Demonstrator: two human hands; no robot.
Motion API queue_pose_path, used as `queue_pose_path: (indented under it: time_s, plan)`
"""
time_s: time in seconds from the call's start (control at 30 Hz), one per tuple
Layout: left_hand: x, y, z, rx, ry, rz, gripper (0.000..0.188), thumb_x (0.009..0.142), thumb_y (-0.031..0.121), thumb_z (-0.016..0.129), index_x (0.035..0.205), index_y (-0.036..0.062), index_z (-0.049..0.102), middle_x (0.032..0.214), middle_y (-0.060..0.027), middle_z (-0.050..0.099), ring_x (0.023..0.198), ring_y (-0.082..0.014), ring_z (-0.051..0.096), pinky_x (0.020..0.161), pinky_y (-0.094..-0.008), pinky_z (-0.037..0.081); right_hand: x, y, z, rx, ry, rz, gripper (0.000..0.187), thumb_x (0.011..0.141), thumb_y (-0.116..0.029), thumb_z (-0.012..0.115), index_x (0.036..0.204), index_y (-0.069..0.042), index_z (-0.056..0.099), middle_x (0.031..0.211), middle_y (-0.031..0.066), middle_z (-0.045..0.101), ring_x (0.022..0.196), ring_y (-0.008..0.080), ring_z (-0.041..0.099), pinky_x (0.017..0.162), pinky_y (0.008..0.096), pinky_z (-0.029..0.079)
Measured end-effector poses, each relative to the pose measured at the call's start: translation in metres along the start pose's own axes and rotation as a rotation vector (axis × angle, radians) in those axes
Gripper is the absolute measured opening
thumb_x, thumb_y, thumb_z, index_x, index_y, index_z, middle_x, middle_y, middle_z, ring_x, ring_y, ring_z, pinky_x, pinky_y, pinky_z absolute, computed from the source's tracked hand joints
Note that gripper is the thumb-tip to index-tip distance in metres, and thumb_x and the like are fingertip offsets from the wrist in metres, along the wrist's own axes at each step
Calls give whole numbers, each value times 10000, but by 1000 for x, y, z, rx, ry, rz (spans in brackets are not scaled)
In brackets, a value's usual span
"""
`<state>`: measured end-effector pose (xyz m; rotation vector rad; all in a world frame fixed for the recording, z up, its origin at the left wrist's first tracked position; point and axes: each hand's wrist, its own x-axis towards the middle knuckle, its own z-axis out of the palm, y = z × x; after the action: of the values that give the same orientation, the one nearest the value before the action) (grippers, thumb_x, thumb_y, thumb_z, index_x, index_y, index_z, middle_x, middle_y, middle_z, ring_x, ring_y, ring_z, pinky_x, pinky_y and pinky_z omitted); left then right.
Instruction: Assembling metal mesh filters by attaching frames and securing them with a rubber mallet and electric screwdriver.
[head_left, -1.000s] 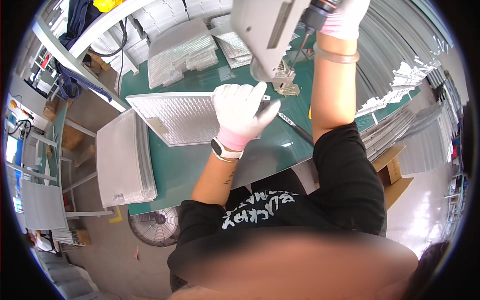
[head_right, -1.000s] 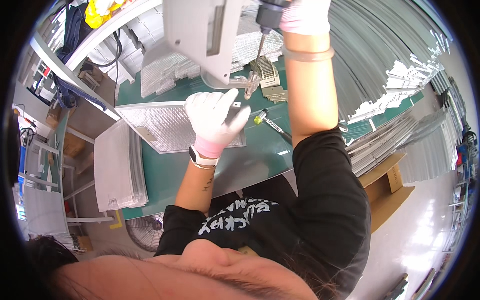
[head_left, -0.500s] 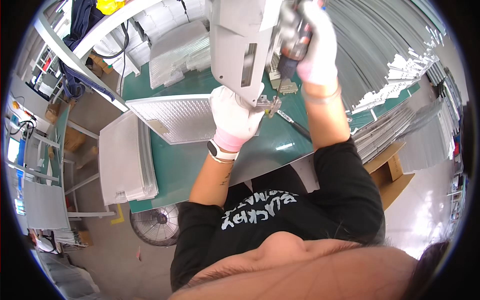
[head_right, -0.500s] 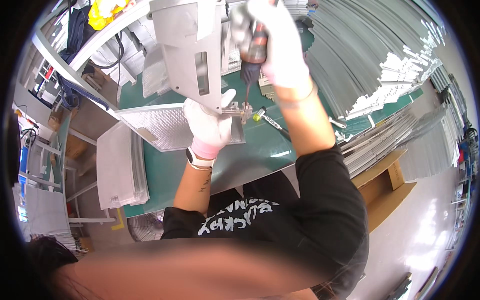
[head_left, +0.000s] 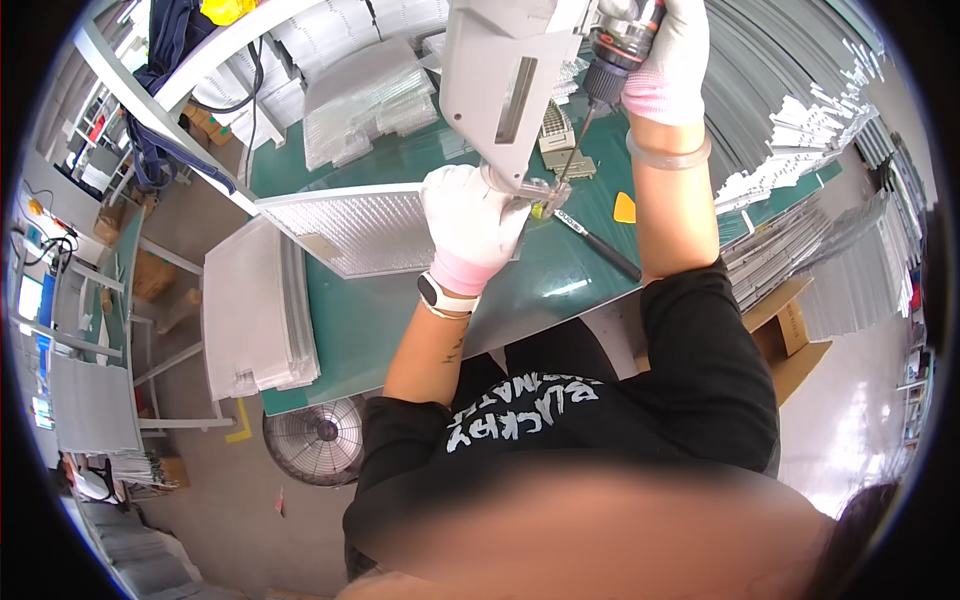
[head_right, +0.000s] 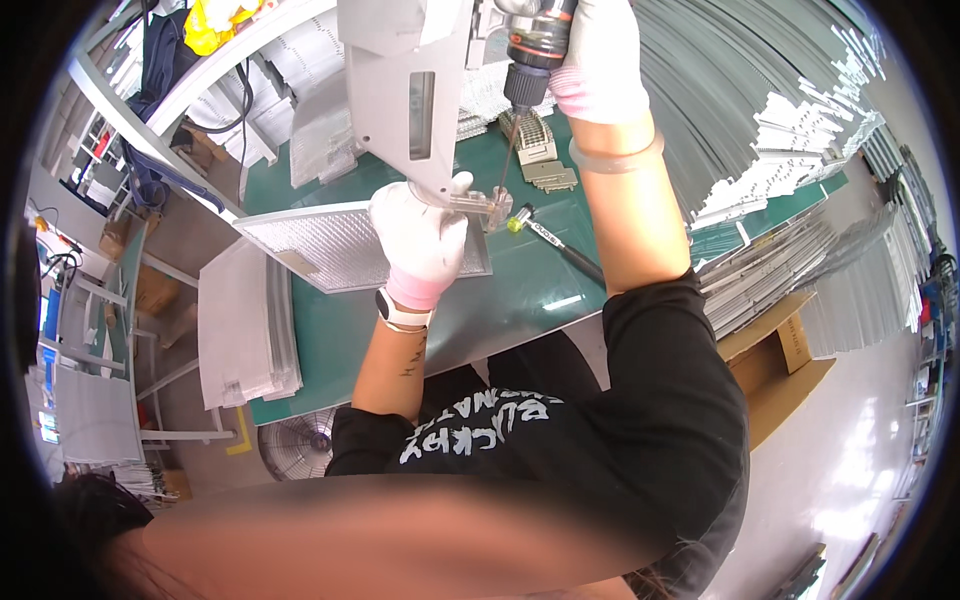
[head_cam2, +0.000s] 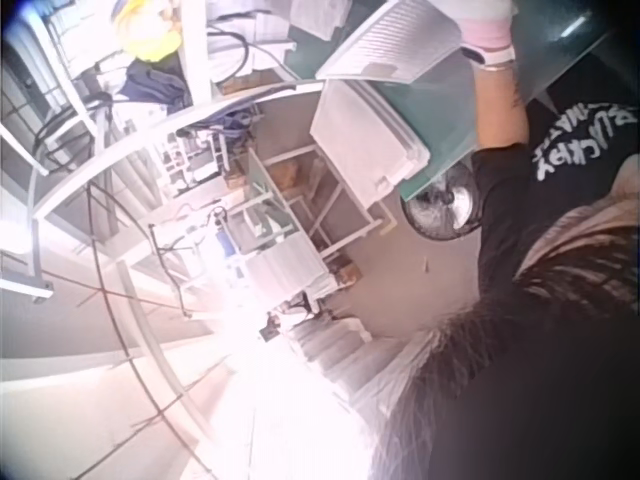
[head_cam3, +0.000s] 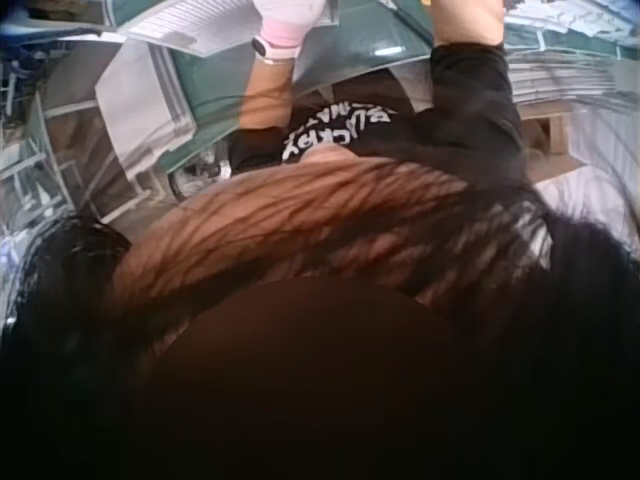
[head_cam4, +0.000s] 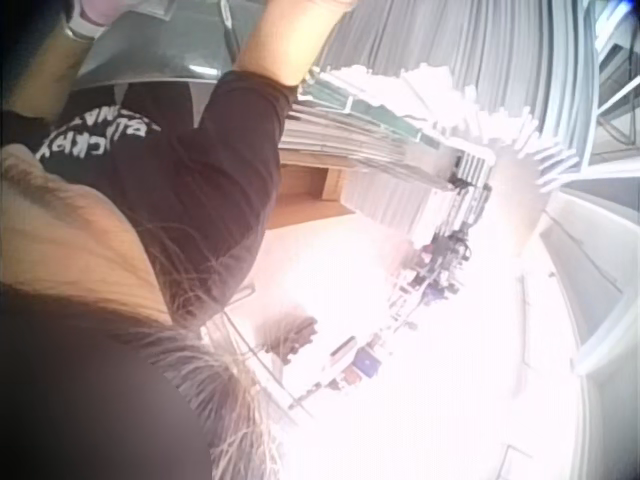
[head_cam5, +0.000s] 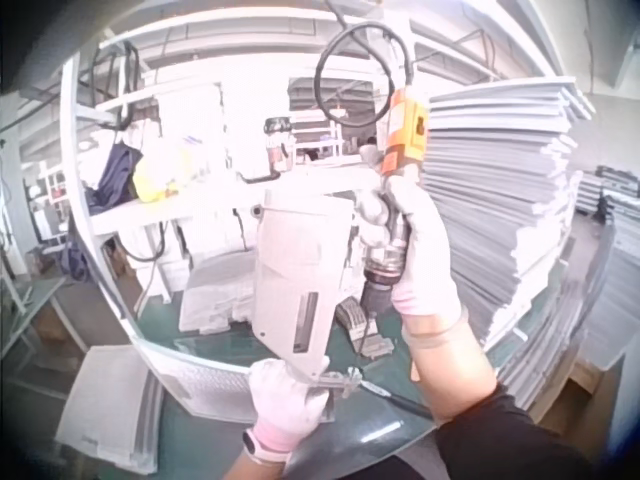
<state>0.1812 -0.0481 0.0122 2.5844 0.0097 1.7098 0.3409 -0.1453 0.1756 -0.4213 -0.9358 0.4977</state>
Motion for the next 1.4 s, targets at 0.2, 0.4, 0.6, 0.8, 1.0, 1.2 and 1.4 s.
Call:
queue_pose_path:
  time_s: [0.2, 0.4, 0.6, 0.8, 1.0, 1.2, 1.4]
  plan:
    - [-1, 1, 0, -25, -126, -68, 393, 862, 466, 582, 797, 79, 582, 691, -100, 498, 676, -319, 510, 663, -438, 384, -12, 1, -2, -7, 67, 128, 254, 947, -327, 577, 833, -104, 537, 653, -10, 521, 522, 99, 506, 449, 254, 437]
    - [3, 2, -3, -32, -20, 17, 338, 821, 425, 638, 862, 91, 614, 710, -91, 513, 675, -303, 517, 670, -435, 392, -46, 35, -17, -159, -135, 142, 203, 916, -281, 601, 941, -86, 552, 800, 35, 603, 648, 122, 586, 553, 240, 456]
    - [-3, 4, -7, 41, -171, -56, 349, 787, 334, 660, 1068, 127, 671, 814, -77, 568, 755, -303, 534, 745, -443, 399, -7, -5, 0, -56, 14, 60, 282, 943, -335, 585, 790, -103, 535, 633, -11, 511, 525, 97, 508, 461, 238, 424]
    - [3, 0, -1, 96, -72, -30, 303, 816, 409, 644, 917, 123, 641, 772, -80, 545, 751, -296, 536, 739, -434, 397, -35, 17, 19, -158, 70, 191, 238, 902, -233, 639, 1057, -104, 513, 728, 26, 526, 543, 120, 500, 467, 245, 412]
    - [1, -3, 4, 35, -43, 17, 297, 769, 409, 698, 889, 146, 631, 764, -43, 532, 732, -260, 524, 720, -420, 394, 12, -16, 11, -19, 76, -72, 263, 966, -257, 572, 1160, -79, 579, 714, 4, 577, 560, 100, 544, 494, 228, 463]
    - [8, 3, -1, 25, -47, 18, 339, 713, 405, 751, 828, 131, 589, 730, -29, 518, 670, -245, 516, 669, -405, 392, 23, -11, 4, 59, 66, -12, 273, 961, -280, 588, 1170, -105, 579, 727, 6, 595, 550, 103, 564, 465, 241, 474]
    - [9, 4, 7, 69, 48, 14, 295, 662, 327, 787, 775, 131, 596, 689, -17, 521, 619, -228, 525, 621, -395, 392, 29, -7, 11, -29, 72, -65, 165, 946, -276, 615, 1035, -145, 570, 747, 8, 621, 564, 108, 592, 473, 229, 477]
